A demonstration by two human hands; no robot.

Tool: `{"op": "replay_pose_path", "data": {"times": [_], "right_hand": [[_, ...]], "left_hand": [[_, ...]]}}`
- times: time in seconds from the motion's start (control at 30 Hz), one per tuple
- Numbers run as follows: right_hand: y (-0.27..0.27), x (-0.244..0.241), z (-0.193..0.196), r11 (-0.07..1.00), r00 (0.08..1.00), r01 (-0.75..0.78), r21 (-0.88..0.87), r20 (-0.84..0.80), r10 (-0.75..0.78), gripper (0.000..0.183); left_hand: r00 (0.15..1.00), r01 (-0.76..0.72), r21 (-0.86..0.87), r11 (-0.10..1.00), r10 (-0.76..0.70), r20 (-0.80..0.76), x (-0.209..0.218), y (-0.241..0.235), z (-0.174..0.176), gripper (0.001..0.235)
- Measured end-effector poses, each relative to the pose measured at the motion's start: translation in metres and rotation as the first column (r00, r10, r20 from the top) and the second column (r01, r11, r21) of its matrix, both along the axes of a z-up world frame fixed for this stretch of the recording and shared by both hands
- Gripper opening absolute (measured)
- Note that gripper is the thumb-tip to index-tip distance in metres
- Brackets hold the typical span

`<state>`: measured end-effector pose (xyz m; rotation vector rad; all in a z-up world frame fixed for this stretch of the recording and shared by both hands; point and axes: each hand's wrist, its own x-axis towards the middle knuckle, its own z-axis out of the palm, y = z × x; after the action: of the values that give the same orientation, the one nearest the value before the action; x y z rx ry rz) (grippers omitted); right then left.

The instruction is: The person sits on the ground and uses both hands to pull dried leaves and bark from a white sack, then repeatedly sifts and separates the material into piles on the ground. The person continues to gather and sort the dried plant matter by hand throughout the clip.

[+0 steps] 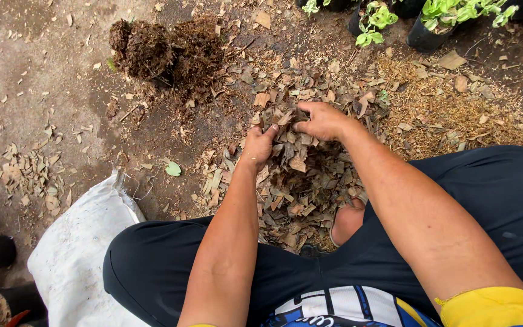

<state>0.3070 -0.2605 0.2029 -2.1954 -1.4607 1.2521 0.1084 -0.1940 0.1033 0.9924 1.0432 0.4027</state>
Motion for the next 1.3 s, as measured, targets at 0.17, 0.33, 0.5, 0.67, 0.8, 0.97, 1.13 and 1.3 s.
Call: {"op": "replay_pose_path", "data": {"times": [0.17,0.33,0.5,0.67,0.8,0.97,1.13,1.3], "right_hand": [[-0.005,-0.014,0.009,0.988,0.991,0.127,-0.090,0.049,-0.123,0.056],[-0.003,-0.013,0.009,0.994,0.995,0.104,0.039,-0.011,-0.103,0.046],[-0.002,-0.008,0.000,0.946,0.994,0.002,0.325,0.106,-0.039,0.041],[-0.001,-0.017,0.002,0.980,0.990,0.135,0.146,0.011,-0.138,0.029],[0.002,-0.027,0.010,0.918,0.967,0.251,0.307,-0.045,-0.249,0.030],[0.011,-0.033,0.017,0.807,0.905,0.425,0.410,-0.222,-0.363,0.030],[0.016,-0.033,-0.005,0.737,0.837,0.544,0.401,-0.320,-0.444,0.022],[0.014,-0.024,-0.051,0.691,0.591,0.723,-0.002,-0.516,-0.620,0.024]], "left_hand": [[0.991,0.057,-0.144,0.988,-0.039,0.124,0.005,-0.013,0.011,0.029],[0.992,-0.058,0.047,0.997,0.053,0.110,0.014,-0.008,-0.005,0.022],[0.997,-0.068,0.149,0.987,0.063,0.036,0.015,0.000,0.003,0.023],[0.989,0.070,0.226,0.972,-0.038,-0.144,0.023,0.001,0.039,0.036],[0.987,-0.162,0.397,0.903,0.141,0.083,0.041,-0.003,0.058,0.024],[0.961,-0.269,0.733,0.624,0.127,0.245,0.049,-0.008,0.077,0.011],[0.977,-0.207,0.747,0.632,0.176,0.122,0.050,-0.011,0.081,0.011],[0.966,0.076,0.944,0.320,0.210,-0.149,0.058,-0.011,0.067,0.017]]}}
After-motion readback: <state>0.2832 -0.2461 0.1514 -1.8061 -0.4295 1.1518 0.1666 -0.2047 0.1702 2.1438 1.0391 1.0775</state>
